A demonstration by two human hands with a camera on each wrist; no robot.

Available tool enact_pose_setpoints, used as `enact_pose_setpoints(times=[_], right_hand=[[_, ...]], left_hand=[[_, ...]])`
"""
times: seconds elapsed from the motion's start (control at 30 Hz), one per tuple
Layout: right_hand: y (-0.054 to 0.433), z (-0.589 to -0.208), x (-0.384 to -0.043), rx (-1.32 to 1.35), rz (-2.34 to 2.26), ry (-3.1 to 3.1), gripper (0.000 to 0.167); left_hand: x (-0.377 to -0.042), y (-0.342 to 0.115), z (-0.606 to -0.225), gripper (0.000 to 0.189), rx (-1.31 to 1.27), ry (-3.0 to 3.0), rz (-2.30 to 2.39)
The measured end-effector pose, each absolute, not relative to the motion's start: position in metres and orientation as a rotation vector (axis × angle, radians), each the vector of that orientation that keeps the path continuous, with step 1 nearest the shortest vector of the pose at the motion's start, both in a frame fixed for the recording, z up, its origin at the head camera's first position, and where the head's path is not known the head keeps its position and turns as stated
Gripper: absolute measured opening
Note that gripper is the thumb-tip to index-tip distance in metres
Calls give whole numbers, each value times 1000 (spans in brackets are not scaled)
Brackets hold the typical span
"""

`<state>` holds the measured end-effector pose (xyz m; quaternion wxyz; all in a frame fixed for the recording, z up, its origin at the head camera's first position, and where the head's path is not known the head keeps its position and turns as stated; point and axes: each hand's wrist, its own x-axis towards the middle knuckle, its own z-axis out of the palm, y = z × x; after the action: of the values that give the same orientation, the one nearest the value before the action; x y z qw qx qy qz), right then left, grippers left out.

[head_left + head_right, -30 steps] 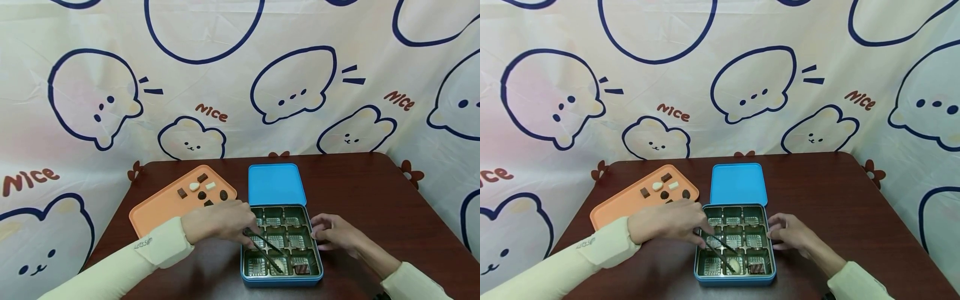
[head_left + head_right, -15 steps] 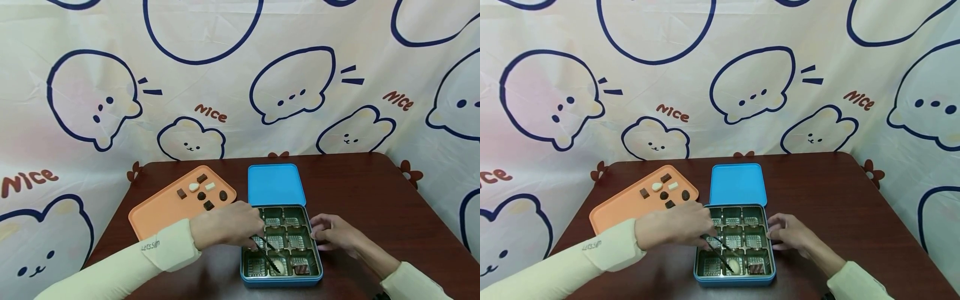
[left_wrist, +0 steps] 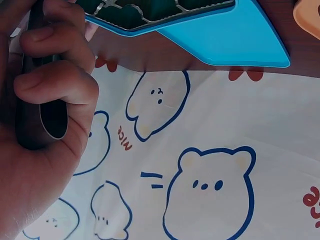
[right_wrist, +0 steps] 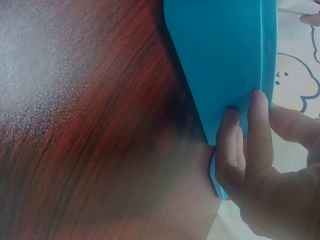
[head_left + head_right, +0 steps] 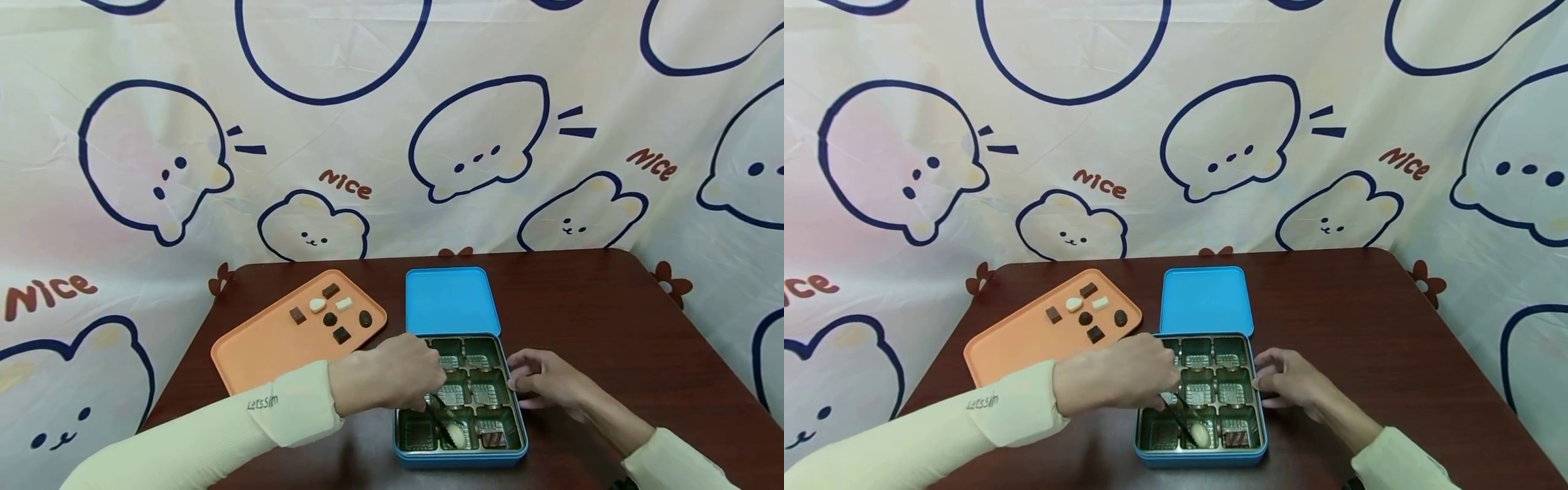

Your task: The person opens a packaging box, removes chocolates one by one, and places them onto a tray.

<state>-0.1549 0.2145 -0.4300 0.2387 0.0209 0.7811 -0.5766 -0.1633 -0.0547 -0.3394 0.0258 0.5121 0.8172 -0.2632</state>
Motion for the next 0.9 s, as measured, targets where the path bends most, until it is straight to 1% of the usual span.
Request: enact_pose_setpoints(times=[0.1, 0.3, 0.37, 0.6, 0.77, 0.9], right_hand=[[214, -430, -155, 65, -1575, 2146, 46], [214, -430, -155, 60, -1581, 2141, 47], [214, -430, -155, 61, -1581, 2140, 47], [214, -430, -154, 61, -1581, 2136, 47], [215, -430, -154, 57, -1586, 2138, 47], [214, -430, -155, 67, -1586, 2145, 46]], left_hand=[[-163, -52, -342, 30, 1592, 2517, -849], [-166, -51, -346, 42, 1632, 2503, -892], [-166, -51, -347, 39, 1636, 2497, -873], [-170, -53, -348, 21, 1608, 2465, -742], [-173, -54, -347, 17, 1592, 2452, -685], [-175, -54, -346, 18, 1606, 2442, -650]])
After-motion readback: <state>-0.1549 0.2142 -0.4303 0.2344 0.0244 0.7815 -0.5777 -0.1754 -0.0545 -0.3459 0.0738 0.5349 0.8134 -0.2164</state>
